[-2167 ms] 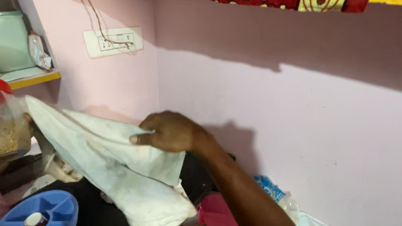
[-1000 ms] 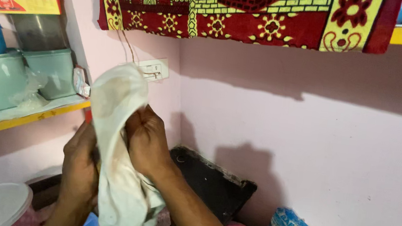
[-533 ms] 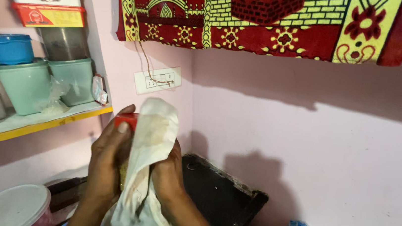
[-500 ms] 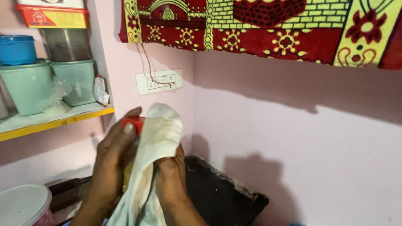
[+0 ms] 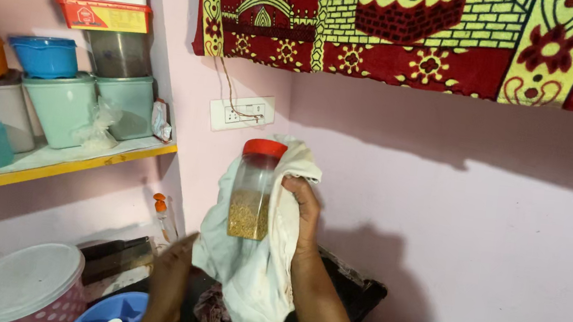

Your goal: The person wipes a translucent plastic container with a pink lid using a cloth, then places it on a shelf. The person then wipes a small glass jar with a red lid and sets it down on the counter.

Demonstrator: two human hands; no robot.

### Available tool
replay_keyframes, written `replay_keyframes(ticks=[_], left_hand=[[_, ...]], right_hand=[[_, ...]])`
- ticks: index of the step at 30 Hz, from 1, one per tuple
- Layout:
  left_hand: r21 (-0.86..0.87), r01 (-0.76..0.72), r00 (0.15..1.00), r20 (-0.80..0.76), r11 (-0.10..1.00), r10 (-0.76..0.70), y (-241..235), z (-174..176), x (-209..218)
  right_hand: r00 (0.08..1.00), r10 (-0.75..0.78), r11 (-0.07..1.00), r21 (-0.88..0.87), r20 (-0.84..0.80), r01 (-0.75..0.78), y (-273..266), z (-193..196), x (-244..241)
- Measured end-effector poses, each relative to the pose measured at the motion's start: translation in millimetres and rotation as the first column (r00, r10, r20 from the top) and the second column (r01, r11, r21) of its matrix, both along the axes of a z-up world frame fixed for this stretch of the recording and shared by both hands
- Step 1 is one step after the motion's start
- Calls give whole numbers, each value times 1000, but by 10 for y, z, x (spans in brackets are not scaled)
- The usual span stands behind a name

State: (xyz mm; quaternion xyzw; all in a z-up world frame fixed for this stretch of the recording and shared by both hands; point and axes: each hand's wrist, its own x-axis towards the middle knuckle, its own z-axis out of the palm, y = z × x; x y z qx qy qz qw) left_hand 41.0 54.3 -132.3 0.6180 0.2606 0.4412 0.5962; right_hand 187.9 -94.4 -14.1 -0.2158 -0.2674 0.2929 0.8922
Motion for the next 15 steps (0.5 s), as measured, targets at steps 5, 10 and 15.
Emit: replay_keyframes(ticks=[5,10,15], left_hand=[[-75,194,978,90,978,-187,-298,-617,311],[-207,345,912,305,915,-275,-478,-293,167],[-312,536,774,553,785,-308,-664,66,60]], right_hand=[[997,39,998,52,-65,-36,218,-239,-20],[990,107,993,59,-96,-102,165,-288,-86],[990,67,989,138,-126,-49,222,-357,34]])
